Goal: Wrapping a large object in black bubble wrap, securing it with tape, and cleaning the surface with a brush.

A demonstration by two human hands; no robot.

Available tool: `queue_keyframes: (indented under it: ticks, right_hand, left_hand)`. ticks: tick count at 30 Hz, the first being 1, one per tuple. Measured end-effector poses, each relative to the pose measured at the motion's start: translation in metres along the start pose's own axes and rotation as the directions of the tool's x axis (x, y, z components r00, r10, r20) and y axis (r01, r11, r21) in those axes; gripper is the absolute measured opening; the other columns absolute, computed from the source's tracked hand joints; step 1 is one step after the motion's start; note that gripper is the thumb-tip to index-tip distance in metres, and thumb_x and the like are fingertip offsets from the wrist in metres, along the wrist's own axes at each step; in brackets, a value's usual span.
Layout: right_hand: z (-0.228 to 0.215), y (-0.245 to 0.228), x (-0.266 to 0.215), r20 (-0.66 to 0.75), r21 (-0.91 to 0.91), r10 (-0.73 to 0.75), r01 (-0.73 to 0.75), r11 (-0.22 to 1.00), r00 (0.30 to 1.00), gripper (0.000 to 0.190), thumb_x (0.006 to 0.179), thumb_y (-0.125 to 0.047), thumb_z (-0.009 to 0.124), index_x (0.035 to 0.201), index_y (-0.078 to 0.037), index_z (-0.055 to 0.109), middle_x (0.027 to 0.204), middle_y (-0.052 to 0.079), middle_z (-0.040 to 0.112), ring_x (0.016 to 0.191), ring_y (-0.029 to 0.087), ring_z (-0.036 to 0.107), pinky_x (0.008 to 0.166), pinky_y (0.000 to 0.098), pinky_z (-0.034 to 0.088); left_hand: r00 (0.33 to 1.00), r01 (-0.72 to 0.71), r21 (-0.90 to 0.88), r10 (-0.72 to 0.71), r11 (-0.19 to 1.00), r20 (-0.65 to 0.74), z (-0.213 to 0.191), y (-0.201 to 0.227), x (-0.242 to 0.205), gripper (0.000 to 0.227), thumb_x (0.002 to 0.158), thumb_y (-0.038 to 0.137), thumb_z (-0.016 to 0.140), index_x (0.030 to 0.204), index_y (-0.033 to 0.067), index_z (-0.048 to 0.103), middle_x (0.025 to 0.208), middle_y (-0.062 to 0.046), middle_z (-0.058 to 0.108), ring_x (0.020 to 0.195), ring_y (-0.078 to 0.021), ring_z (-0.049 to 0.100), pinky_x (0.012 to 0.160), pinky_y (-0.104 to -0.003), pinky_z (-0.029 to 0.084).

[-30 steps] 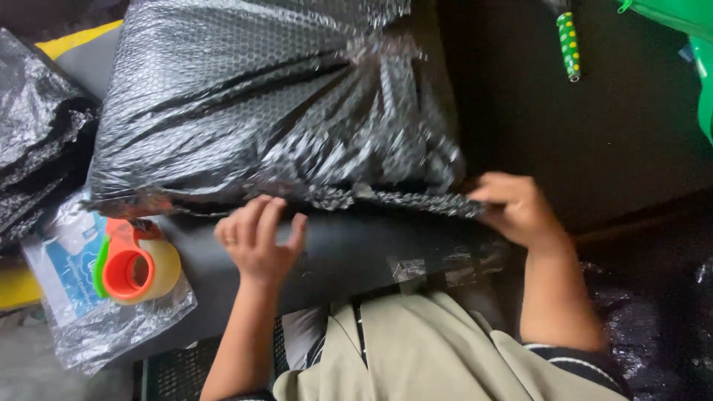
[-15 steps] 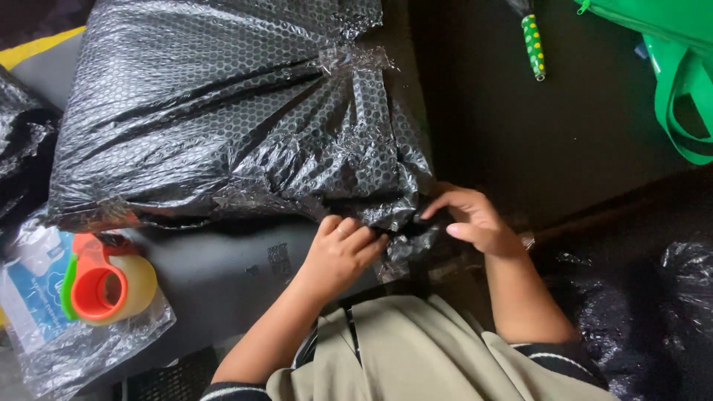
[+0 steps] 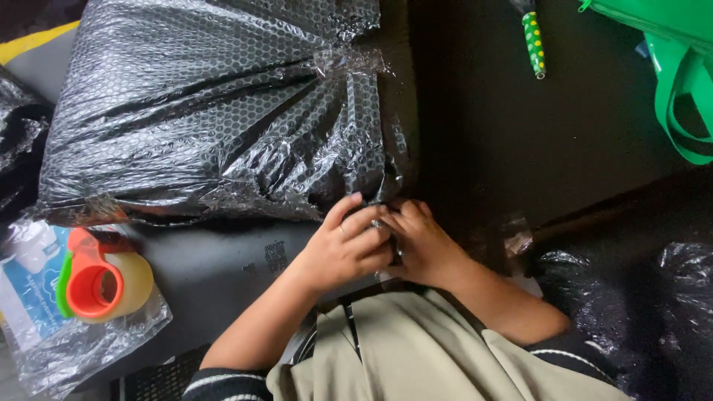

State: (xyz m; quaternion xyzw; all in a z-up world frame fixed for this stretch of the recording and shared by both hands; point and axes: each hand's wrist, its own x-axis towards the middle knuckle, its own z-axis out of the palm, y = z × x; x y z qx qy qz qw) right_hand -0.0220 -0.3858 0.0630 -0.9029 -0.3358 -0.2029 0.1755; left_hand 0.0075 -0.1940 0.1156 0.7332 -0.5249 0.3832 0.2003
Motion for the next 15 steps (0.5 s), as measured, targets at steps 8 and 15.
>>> queue_keyframes:
  ticks: [8, 15]
  right_hand:
    - [0.005, 0.027, -0.010, -0.342, 0.293, 0.366, -0.272, 0.916, 0.865, 0.030, 0.075, -0.024, 0.091, 0.096, -0.015, 0.072, 0.100, -0.002, 0.071, 0.092, 0.025, 0.072, 0.077, 0.0381, 0.057]
    - [-0.009, 0.046, 0.025, -0.458, 0.284, 0.248, -0.124, 0.951, 0.854, 0.037, 0.094, -0.025, 0.081, 0.070, -0.005, 0.061, 0.085, 0.002, 0.059, 0.090, 0.027, 0.068, 0.075, 0.0381, 0.054]
  left_hand:
    - [0.976, 0.133, -0.172, -0.099, 0.976, 0.194, 0.018, -0.040, 0.017, 0.014, 0.098, 0.028, 0.067, 0.094, 0.0173, 0.061, 0.107, -0.005, 0.068, 0.094, -0.0235, 0.072, 0.102, -0.046, 0.049]
    - [0.855, 0.401, -0.289, -0.241, 0.869, 0.460, 0.001, -0.060, 0.040, 0.048, 0.084, 0.034, 0.082, 0.111, 0.0101, 0.051, 0.086, -0.011, 0.072, 0.077, -0.0331, 0.075, 0.091, -0.049, 0.053]
